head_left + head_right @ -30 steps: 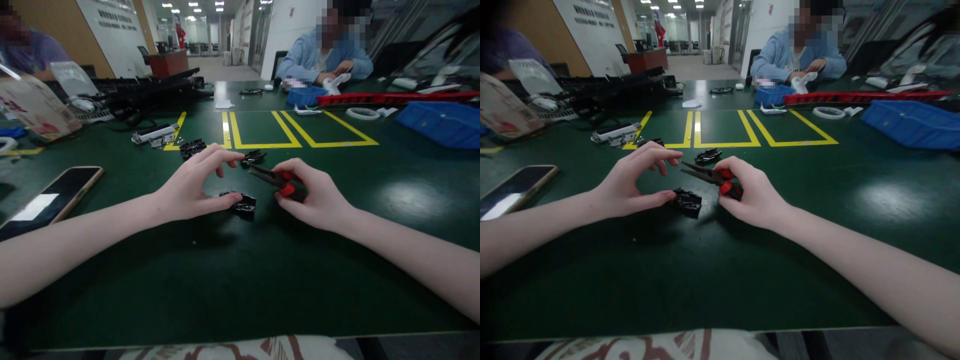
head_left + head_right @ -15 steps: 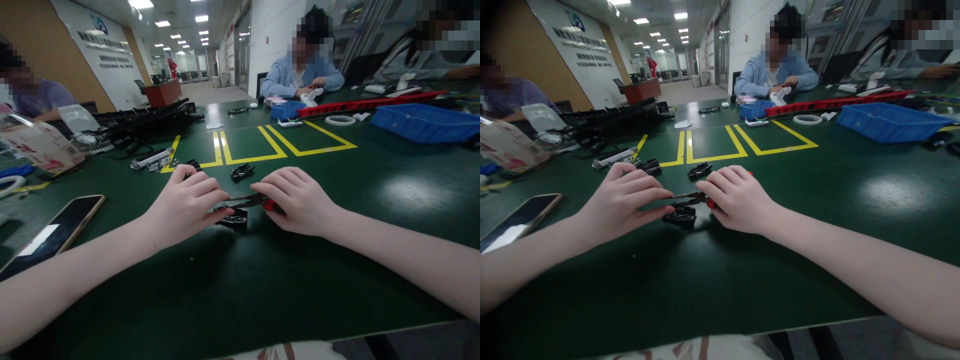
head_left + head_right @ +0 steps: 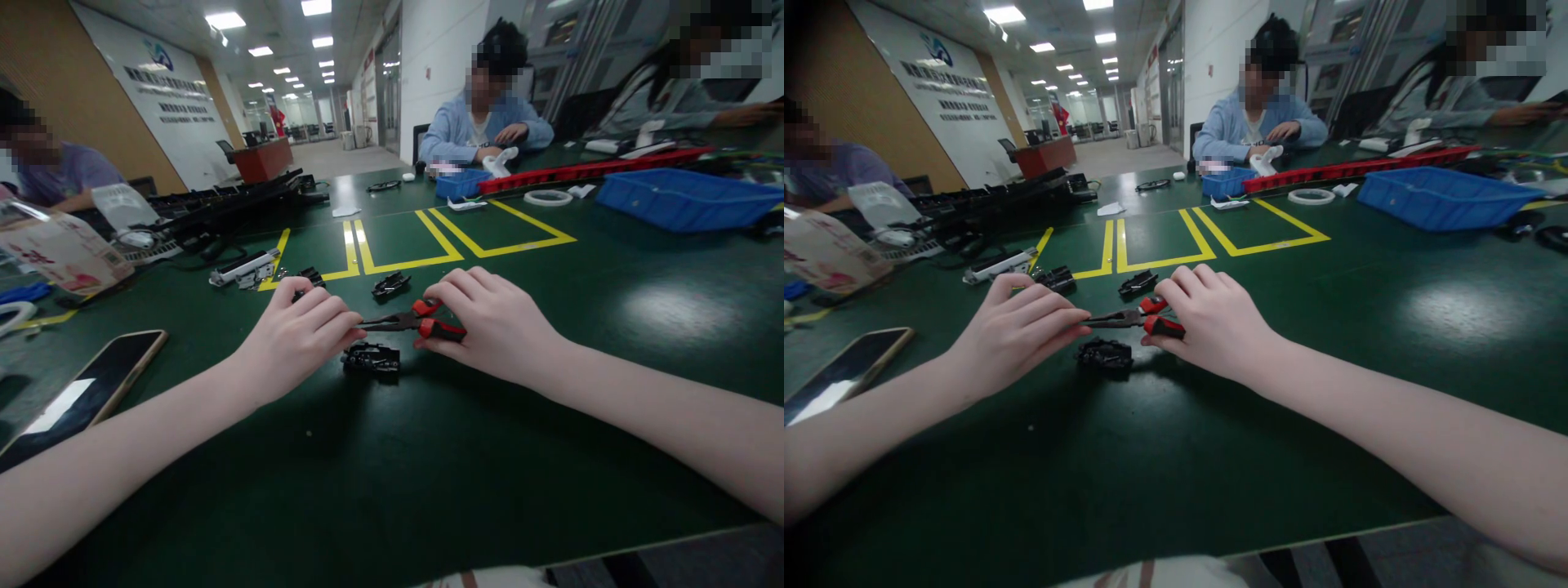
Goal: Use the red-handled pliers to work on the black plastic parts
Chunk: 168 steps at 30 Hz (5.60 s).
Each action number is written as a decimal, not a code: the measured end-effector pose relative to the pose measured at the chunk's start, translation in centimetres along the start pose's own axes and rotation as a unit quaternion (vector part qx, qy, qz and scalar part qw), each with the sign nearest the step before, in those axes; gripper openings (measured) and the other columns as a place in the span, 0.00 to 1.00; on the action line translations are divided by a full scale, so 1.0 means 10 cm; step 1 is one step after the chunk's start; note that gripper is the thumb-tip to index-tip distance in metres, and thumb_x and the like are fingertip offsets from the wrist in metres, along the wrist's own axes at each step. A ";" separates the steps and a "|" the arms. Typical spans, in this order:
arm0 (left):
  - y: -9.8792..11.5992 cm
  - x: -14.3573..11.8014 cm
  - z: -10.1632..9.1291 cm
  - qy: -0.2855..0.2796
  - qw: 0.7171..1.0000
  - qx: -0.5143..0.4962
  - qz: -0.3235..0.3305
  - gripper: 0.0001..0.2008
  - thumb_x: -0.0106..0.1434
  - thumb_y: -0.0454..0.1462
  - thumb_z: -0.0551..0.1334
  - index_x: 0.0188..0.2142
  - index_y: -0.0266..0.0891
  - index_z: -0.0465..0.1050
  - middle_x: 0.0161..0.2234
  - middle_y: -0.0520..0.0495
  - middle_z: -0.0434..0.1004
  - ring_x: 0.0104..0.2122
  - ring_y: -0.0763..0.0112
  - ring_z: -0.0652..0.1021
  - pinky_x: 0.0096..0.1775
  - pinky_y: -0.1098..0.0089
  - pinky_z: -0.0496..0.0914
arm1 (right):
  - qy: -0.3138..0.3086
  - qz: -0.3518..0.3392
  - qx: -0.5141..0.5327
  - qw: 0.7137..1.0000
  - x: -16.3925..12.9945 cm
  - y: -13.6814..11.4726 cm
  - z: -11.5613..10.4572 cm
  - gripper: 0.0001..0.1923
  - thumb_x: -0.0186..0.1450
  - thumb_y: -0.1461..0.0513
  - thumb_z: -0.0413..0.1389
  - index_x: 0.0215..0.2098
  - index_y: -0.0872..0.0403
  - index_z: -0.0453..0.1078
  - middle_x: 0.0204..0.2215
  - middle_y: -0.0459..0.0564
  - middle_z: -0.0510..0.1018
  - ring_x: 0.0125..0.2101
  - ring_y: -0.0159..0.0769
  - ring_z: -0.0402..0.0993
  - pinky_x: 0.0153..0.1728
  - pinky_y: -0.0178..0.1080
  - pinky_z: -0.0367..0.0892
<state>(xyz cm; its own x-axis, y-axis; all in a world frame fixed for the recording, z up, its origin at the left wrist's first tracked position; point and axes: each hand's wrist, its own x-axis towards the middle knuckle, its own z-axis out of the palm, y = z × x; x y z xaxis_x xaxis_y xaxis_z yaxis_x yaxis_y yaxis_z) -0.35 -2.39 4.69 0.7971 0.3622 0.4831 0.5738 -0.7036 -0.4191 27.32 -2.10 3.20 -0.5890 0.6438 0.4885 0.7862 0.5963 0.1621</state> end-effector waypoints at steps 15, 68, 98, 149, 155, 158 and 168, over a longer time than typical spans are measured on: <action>0.07 -0.08 0.25 -0.169 0.933 -0.295 -0.114 0.30 0.66 0.51 0.62 0.61 0.39 0.61 0.57 0.39 0.70 0.51 0.56 0.74 0.50 0.56 0.71 | -0.032 -0.126 -0.051 0.990 -0.01 0.22 -0.14 0.25 0.69 0.52 0.52 0.57 0.61 0.67 0.47 0.64 0.75 0.46 0.54 0.69 0.45 0.50 0.63; 0.03 -0.09 0.29 -0.184 0.913 -0.364 -0.031 0.23 0.69 0.45 0.59 0.59 0.38 0.69 0.42 0.45 0.81 0.40 0.66 0.79 0.40 0.71 0.69 | -0.143 -0.128 0.079 0.978 -0.05 0.04 -0.13 0.21 0.69 0.49 0.49 0.44 0.56 0.72 0.33 0.55 0.78 0.29 0.42 0.72 0.28 0.42 0.63; 0.03 -0.10 0.32 -0.223 0.908 -0.346 -0.079 0.20 0.71 0.47 0.56 0.56 0.38 0.68 0.42 0.43 0.79 0.38 0.65 0.79 0.36 0.71 0.68 | -0.191 -0.066 0.081 0.976 -0.02 -0.02 -0.05 0.11 0.59 0.61 0.54 0.40 0.54 0.69 0.34 0.54 0.78 0.30 0.42 0.75 0.26 0.41 0.67; 0.04 -0.08 0.32 -0.225 0.911 -0.338 -0.070 0.21 0.70 0.48 0.57 0.56 0.39 0.67 0.42 0.44 0.79 0.38 0.65 0.79 0.38 0.69 0.69 | -0.277 -0.044 0.032 0.959 0.06 -0.07 -0.18 0.15 0.57 0.64 0.59 0.44 0.55 0.70 0.40 0.57 0.79 0.38 0.46 0.78 0.38 0.45 0.74; 0.04 -0.09 0.33 -0.223 0.909 -0.345 -0.070 0.20 0.70 0.48 0.57 0.56 0.39 0.67 0.42 0.44 0.79 0.38 0.65 0.79 0.37 0.70 0.69 | -0.281 -0.054 0.018 0.958 0.08 -0.06 -0.24 0.14 0.58 0.64 0.58 0.43 0.56 0.70 0.41 0.58 0.79 0.39 0.47 0.78 0.38 0.45 0.74; 0.03 -0.09 0.34 -0.217 0.910 -0.348 -0.065 0.20 0.71 0.48 0.57 0.56 0.39 0.67 0.42 0.44 0.79 0.38 0.65 0.79 0.37 0.70 0.68 | -0.286 -0.052 0.019 0.957 0.08 -0.06 -0.23 0.15 0.57 0.64 0.58 0.43 0.56 0.70 0.41 0.58 0.79 0.39 0.47 0.78 0.38 0.46 0.73; 0.04 -0.09 0.33 -0.209 0.915 -0.340 -0.060 0.20 0.70 0.47 0.58 0.55 0.39 0.67 0.40 0.45 0.79 0.37 0.65 0.79 0.37 0.70 0.67 | -0.289 -0.050 0.039 0.955 0.04 -0.06 -0.13 0.15 0.57 0.66 0.59 0.43 0.55 0.69 0.41 0.57 0.79 0.39 0.46 0.78 0.39 0.45 0.73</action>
<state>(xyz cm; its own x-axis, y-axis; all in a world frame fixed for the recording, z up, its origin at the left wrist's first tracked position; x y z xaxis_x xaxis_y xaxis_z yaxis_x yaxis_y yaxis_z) -0.22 -0.95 1.53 0.8197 0.5642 0.0985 0.5255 -0.8093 0.2625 26.86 -2.81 4.40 -0.6837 0.7248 -0.0846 0.7170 0.6888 0.1072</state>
